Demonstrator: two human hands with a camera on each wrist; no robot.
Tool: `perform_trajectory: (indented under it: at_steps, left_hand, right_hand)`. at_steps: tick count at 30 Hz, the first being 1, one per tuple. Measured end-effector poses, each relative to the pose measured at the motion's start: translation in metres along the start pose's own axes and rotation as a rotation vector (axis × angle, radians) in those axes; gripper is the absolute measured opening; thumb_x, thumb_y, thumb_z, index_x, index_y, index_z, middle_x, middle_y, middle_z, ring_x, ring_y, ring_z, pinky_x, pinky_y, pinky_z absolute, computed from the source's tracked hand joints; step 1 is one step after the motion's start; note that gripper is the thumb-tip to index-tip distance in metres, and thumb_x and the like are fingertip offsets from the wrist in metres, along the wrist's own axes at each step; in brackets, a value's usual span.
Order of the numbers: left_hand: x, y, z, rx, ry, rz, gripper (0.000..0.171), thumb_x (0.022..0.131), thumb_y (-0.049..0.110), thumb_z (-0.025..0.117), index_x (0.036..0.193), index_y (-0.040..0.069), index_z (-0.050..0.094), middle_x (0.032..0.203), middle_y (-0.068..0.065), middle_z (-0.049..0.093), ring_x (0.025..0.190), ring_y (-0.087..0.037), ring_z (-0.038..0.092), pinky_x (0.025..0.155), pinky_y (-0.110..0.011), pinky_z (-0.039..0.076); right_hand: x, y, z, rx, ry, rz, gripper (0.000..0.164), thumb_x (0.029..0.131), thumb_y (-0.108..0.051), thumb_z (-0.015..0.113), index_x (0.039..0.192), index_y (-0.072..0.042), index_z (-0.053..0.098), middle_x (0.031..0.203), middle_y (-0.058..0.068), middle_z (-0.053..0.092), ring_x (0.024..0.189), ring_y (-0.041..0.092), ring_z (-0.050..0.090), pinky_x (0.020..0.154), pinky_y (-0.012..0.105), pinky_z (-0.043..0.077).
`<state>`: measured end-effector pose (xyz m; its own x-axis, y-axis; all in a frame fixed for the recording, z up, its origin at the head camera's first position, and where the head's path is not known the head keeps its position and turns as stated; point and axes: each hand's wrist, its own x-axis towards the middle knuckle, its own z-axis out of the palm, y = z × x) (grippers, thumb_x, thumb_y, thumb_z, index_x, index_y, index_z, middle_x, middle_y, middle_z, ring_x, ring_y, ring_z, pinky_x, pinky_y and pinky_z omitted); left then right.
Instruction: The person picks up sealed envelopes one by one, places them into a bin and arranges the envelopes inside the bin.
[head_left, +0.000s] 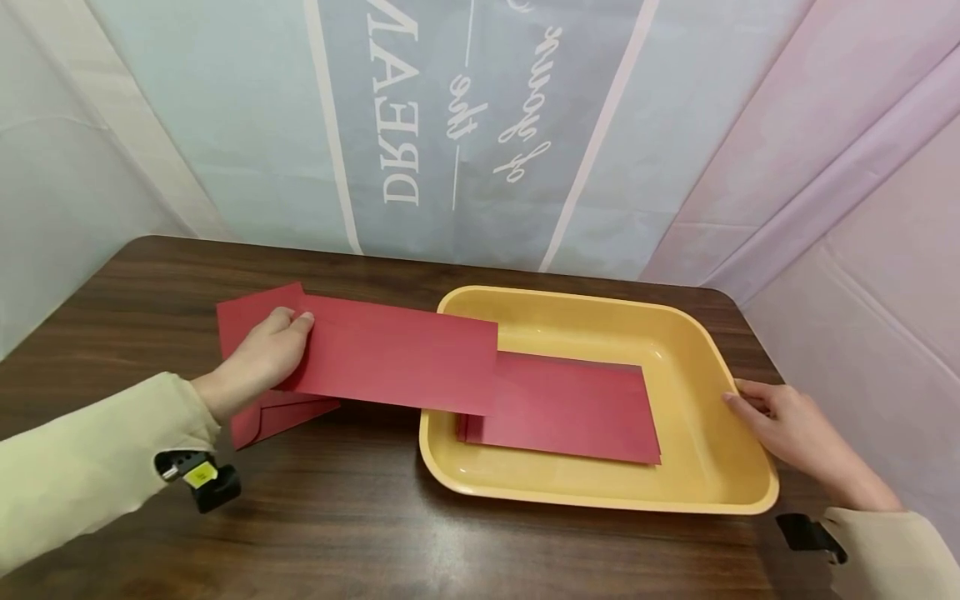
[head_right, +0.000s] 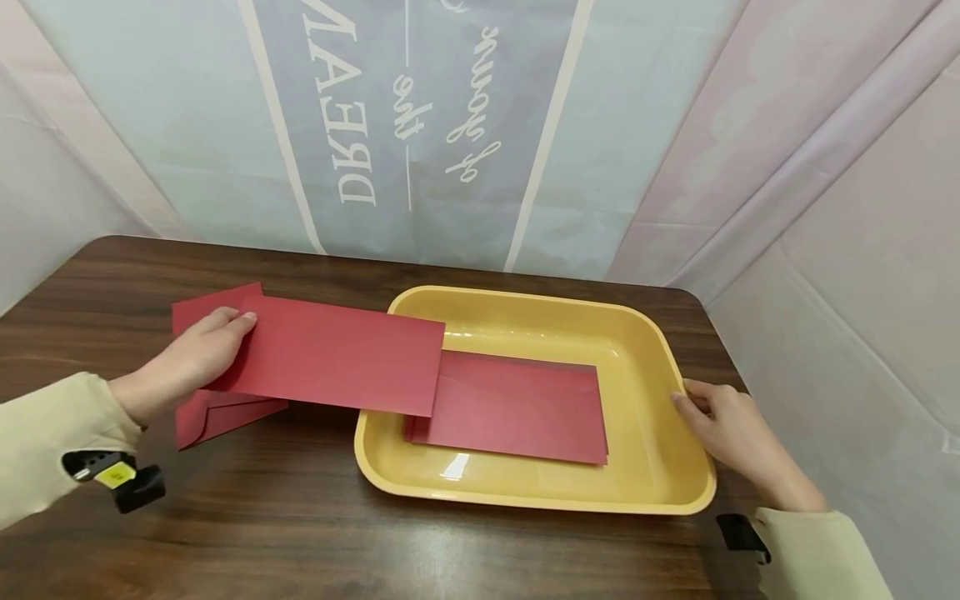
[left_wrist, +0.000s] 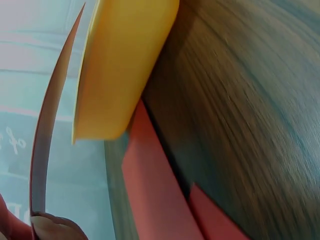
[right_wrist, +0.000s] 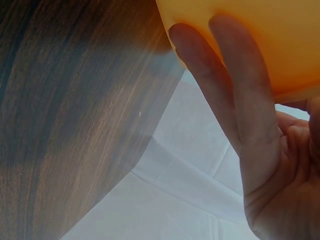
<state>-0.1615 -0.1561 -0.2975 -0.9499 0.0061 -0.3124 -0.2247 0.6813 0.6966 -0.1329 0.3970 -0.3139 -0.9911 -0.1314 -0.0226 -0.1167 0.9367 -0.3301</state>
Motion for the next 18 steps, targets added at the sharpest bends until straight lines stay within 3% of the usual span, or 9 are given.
perform_trajectory:
  at_steps: [6,12,18]
  left_hand:
    - [-0.002,0.013,0.014,-0.051,-0.002,0.037,0.055,0.105,0.027,0.015,0.14,-0.014,0.023,0.133,-0.035,0.036,0.127,-0.042,0.034,0.101,-0.053,0.033]
    - [-0.004,0.026,0.027,-0.109,0.0,0.074,0.048,0.105,0.023,0.017,0.134,-0.013,0.03,0.117,-0.029,0.045,0.112,-0.036,0.043,0.092,-0.044,0.037]
    - [-0.005,0.035,0.033,-0.143,-0.029,0.088,0.047,0.105,0.02,0.017,0.136,-0.014,0.026,0.105,-0.025,0.046,0.098,-0.031,0.048,0.08,-0.037,0.042]
  right_hand:
    - [0.0,0.0,-0.001,0.001,-0.006,0.003,0.043,0.098,-0.02,0.054,0.119,0.018,0.056,0.084,0.02,0.071,0.063,-0.005,0.055,0.056,0.022,0.046]
    - [0.0,0.0,0.0,-0.004,0.002,-0.002,0.042,0.097,-0.02,0.055,0.118,0.017,0.057,0.083,0.019,0.071,0.063,-0.005,0.055,0.056,0.022,0.046]
    - [-0.001,0.0,0.001,0.01,0.007,-0.01,0.04,0.098,-0.019,0.054,0.117,0.016,0.059,0.079,0.014,0.071,0.06,-0.006,0.053,0.054,0.021,0.044]
